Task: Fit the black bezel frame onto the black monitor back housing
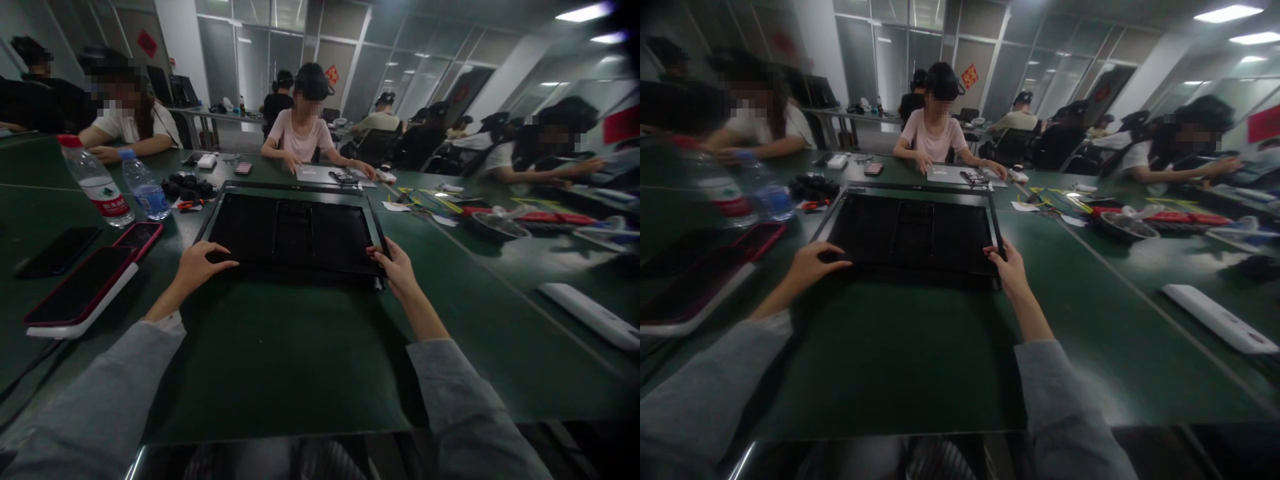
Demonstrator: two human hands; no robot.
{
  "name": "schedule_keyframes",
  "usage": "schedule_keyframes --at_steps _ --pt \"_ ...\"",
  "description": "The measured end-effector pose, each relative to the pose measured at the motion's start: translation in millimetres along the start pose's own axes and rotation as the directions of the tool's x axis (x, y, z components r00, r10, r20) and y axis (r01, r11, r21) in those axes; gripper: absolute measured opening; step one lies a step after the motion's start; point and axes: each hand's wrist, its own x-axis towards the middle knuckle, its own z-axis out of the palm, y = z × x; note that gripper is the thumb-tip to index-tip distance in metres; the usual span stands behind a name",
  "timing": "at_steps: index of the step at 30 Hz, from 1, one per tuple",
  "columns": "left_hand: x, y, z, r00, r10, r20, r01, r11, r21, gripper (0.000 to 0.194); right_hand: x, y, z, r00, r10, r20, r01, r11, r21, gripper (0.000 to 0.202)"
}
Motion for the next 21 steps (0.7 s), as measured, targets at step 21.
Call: schedule_keyframes --at_steps 21 --pt "-2.8 5.8 -1.4 0.963 0.003 0.271 -0.018 0.999 0.051 0.041 -27.0 24.6 -0.1 0.987 -0.123 -0.103 0.083 0.941 -0.329 0.065"
